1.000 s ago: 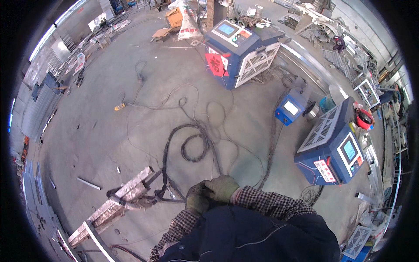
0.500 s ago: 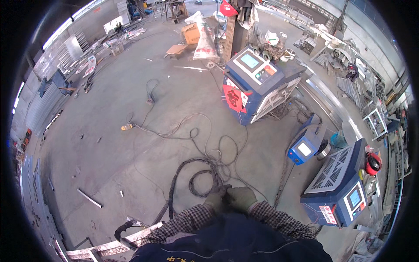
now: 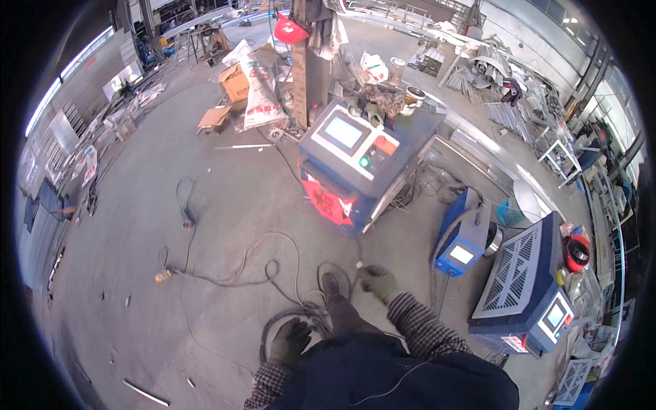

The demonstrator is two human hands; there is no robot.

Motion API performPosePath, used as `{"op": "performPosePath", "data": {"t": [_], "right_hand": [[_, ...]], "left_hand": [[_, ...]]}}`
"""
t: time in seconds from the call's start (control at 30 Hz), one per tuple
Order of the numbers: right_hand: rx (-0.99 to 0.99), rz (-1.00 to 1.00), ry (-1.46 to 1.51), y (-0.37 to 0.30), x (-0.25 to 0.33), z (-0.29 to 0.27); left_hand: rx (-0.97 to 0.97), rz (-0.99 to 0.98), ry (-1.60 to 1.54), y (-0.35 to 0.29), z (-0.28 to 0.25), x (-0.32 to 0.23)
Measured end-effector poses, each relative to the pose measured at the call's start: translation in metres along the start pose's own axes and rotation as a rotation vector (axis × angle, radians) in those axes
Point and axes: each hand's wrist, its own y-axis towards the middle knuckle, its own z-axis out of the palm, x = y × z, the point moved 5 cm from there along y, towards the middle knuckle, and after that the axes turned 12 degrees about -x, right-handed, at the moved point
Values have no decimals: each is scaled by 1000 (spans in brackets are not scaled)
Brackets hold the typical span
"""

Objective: The person aligns metal frame components on a jig, then uses a handheld welding torch to weld joints. They reposition the frame and repeat welding on different sections, handling metal bars and the welding torch throughout.

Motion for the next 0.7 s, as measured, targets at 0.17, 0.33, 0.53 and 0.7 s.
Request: {"op": "performPosePath", "data": {"t": [0.17, 0.33, 0.53, 0.7], "right_hand": [[-299, 46, 38, 234, 77, -90], [-572, -145, -434, 404, 202, -146], [-594, -338, -1082, 488, 295, -170], [-361, -900, -1518, 562, 277, -152]], "left_hand": [[-464, -54, 141, 60, -60, -62], [-849, -293, 345, 91, -141, -79], [71, 152, 1953, 130, -205, -75], [-667, -369, 673, 186, -218, -67]]}}
